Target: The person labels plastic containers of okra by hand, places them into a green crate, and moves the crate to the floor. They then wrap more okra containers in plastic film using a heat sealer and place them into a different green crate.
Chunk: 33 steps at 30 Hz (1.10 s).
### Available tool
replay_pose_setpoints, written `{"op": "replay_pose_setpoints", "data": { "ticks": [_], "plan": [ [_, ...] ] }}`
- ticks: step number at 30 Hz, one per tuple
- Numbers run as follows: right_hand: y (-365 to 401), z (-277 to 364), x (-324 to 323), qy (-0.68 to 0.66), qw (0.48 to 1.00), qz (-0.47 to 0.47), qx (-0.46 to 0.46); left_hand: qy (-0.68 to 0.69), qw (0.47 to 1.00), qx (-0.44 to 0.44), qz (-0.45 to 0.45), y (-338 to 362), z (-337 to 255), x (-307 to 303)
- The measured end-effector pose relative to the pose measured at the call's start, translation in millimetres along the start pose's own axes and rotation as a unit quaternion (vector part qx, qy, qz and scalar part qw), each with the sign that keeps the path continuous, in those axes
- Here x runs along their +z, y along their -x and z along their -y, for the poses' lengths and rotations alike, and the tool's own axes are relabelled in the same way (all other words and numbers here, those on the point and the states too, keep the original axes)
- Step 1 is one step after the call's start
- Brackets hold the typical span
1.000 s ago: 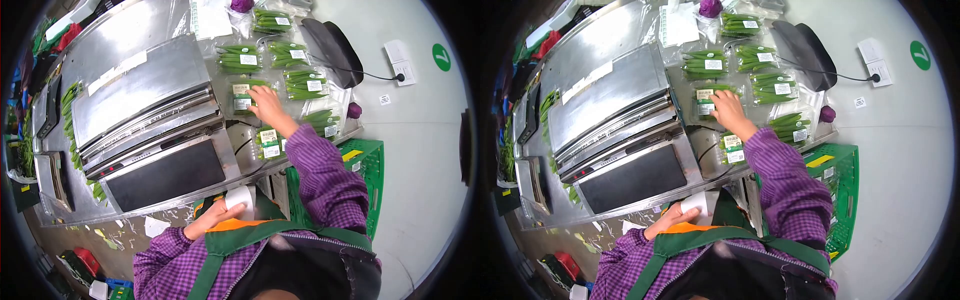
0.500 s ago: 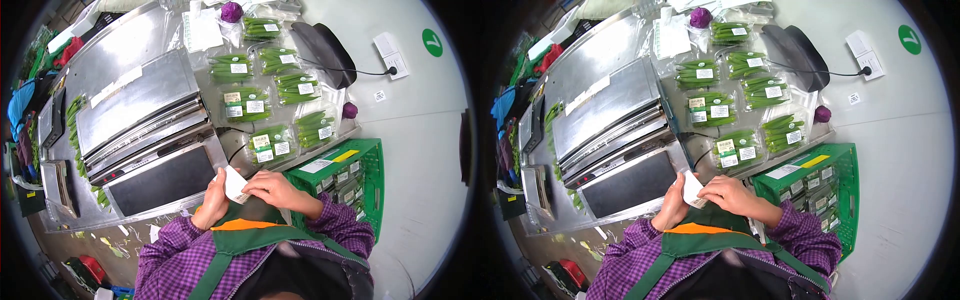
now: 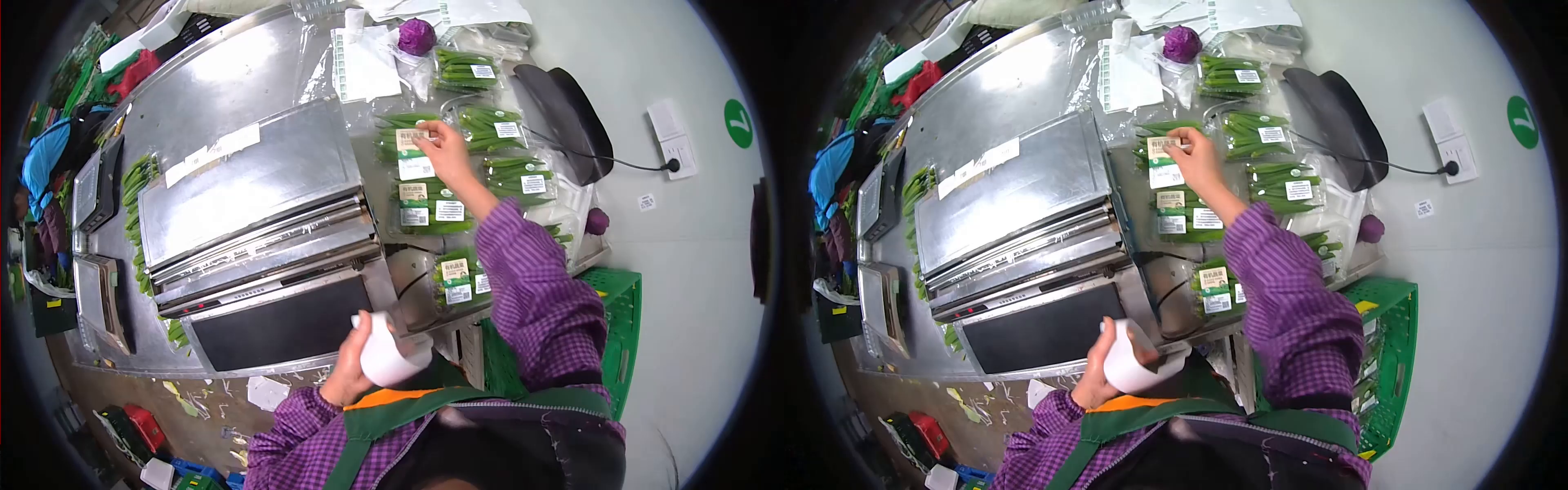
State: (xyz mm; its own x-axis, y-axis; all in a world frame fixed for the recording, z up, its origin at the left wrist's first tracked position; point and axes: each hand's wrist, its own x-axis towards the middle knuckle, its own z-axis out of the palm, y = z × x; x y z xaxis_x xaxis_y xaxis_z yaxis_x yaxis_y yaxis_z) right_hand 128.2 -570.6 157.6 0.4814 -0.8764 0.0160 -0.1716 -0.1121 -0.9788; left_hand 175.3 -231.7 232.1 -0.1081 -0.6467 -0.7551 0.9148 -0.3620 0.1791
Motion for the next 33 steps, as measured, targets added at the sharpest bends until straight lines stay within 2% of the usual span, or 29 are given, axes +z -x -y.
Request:
{"op": "replay_pose_setpoints", "data": {
  "ticks": [1, 3, 5, 6, 7, 9, 10, 11, 12, 13, 14, 16, 17, 19, 20, 21, 22, 23, 24, 25, 26, 27, 30, 32, 33],
  "plan": [
    [-17, -11, 11, 0.020, 0.999, -0.011, 0.023, 0.059, 0.996, -0.036, 0.054, -6, 5, -9],
    [-40, -28, 26, 0.057, 0.998, -0.013, 0.011, 0.107, 0.959, -0.135, 0.226, -20, 18, -36],
    [-57, -47, 37, 0.091, 0.996, -0.007, 0.005, -0.051, 0.982, -0.121, 0.133, -12, 25, -31],
    [-63, -54, 40, 0.127, 0.992, -0.004, -0.001, -0.065, 0.977, -0.129, 0.158, -5, 18, -26],
    [-66, -60, 42, 0.127, 0.992, -0.001, -0.001, -0.063, 0.977, -0.128, 0.157, -3, 17, -30],
    [-70, -70, 41, 0.302, 0.950, -0.009, -0.072, 0.105, 0.946, -0.109, 0.286, 2, 20, -40],
    [-63, -56, 41, 0.364, 0.927, 0.009, -0.087, 0.059, 0.981, -0.071, 0.172, 25, 14, -20],
    [-58, -49, 39, 0.364, 0.928, 0.009, -0.085, 0.059, 0.981, -0.074, 0.170, 24, 16, -27],
    [-53, -45, 37, 0.410, 0.898, 0.019, -0.160, -0.101, 0.972, -0.054, 0.205, 24, 14, -34],
    [-50, -42, 34, 0.454, 0.859, 0.027, -0.235, -0.260, 0.936, -0.034, 0.236, 24, 12, -37],
    [-46, -44, 30, 0.457, 0.858, 0.023, -0.232, -0.299, 0.932, -0.090, 0.183, 25, 11, -35],
    [-33, -45, 20, 0.529, 0.803, 0.060, -0.268, -0.296, 0.935, -0.114, 0.161, 25, 15, -29],
    [-26, -45, 13, 0.532, 0.802, 0.054, -0.266, -0.290, 0.939, -0.132, 0.133, 24, 19, -26],
    [3, -21, 2, 0.408, 0.888, 0.085, -0.192, -0.202, 0.974, -0.045, 0.092, 13, 41, -32],
    [25, -4, -5, 0.324, 0.923, 0.134, -0.159, -0.213, 0.975, -0.025, 0.061, 3, 50, -39],
    [60, 23, -12, 0.204, 0.949, 0.229, -0.074, -0.224, 0.974, -0.007, 0.030, -2, 55, -37],
    [90, 47, -21, 0.076, 0.946, 0.315, 0.013, -0.229, 0.973, -0.015, 0.035, -4, 60, -33],
    [103, 60, -33, 0.076, 0.947, 0.311, 0.025, -0.187, 0.982, 0.021, -0.002, -9, 57, -17],
    [163, 83, -43, 0.017, 0.889, 0.456, 0.028, -0.145, 0.987, 0.056, -0.040, -10, 62, -5],
    [194, 94, -52, 0.025, 0.843, 0.535, 0.046, -0.093, 0.989, 0.089, -0.066, -24, 77, -12],
    [221, 114, -61, 0.078, 0.851, 0.519, -0.020, -0.106, 0.987, 0.111, -0.048, -20, 80, 0],
    [250, 103, -66, 0.108, 0.867, 0.482, -0.060, -0.120, 0.984, 0.132, -0.032, -18, 82, 12],
    [290, 91, -84, 0.149, 0.899, 0.410, -0.041, -0.139, 0.979, 0.147, -0.023, -23, 104, 18],
    [306, 85, -96, 0.132, 0.921, 0.340, -0.136, -0.145, 0.977, 0.158, -0.019, -22, 115, 27],
    [314, 85, -101, 0.131, 0.925, 0.333, -0.130, -0.151, 0.977, 0.150, -0.017, -20, 119, 31]
  ]
}}
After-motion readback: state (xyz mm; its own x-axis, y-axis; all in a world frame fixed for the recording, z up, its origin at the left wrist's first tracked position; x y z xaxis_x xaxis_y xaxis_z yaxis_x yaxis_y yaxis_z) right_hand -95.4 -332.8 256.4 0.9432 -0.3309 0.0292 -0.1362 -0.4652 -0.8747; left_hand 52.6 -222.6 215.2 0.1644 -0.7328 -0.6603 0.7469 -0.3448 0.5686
